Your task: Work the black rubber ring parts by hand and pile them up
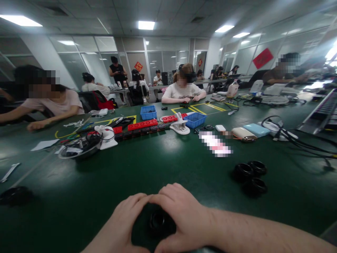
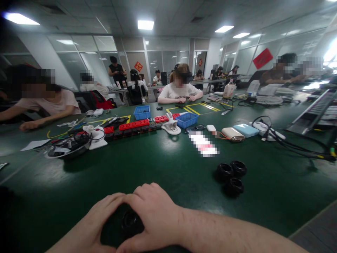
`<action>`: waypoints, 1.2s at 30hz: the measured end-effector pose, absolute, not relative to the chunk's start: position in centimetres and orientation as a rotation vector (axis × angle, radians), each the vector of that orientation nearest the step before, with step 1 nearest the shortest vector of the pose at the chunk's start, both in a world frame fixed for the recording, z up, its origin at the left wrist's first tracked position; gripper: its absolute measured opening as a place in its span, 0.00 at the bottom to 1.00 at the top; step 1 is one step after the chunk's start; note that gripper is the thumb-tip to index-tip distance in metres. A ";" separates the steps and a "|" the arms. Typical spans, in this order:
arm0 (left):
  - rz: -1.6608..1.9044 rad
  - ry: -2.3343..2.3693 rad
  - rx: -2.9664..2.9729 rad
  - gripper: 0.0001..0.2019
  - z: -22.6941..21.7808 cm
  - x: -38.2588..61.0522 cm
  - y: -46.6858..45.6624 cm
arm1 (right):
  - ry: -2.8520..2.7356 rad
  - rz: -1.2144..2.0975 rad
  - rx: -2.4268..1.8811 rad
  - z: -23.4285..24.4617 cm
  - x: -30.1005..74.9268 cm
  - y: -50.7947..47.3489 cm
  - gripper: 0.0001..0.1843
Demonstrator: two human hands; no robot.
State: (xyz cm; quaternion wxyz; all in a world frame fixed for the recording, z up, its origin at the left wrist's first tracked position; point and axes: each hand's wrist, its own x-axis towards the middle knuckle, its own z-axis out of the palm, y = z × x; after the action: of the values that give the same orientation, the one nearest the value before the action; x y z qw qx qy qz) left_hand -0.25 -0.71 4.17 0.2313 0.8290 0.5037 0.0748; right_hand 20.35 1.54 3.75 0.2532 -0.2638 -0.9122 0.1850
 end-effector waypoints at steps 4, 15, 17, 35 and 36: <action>0.422 1.384 2.258 0.29 2.5 2.0 -1.8 | -2.640 0.278 -0.732 2.7 19.1 0.9 0.29; 0.396 1.405 2.195 0.16 2.2 1.7 -1.8 | -2.153 0.648 -0.836 3.9 21.0 1.5 0.24; 0.423 1.431 2.192 0.15 1.9 0.9 -1.7 | -2.110 0.719 -0.870 3.7 21.3 2.1 0.22; 0.360 2.553 1.604 0.30 -0.4 -18.9 -6.7 | -2.265 0.880 -1.129 1.7 20.4 3.3 0.16; 0.342 2.595 1.560 0.30 -0.3 -20.0 -6.8 | -2.277 0.877 -1.120 1.7 20.4 3.3 0.18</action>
State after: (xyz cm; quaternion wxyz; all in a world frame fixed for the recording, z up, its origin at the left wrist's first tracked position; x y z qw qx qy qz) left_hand -20.03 -6.79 -0.30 0.0473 0.5113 0.8507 0.1122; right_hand 20.41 3.29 1.71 0.2265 -0.4064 -0.8261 0.3181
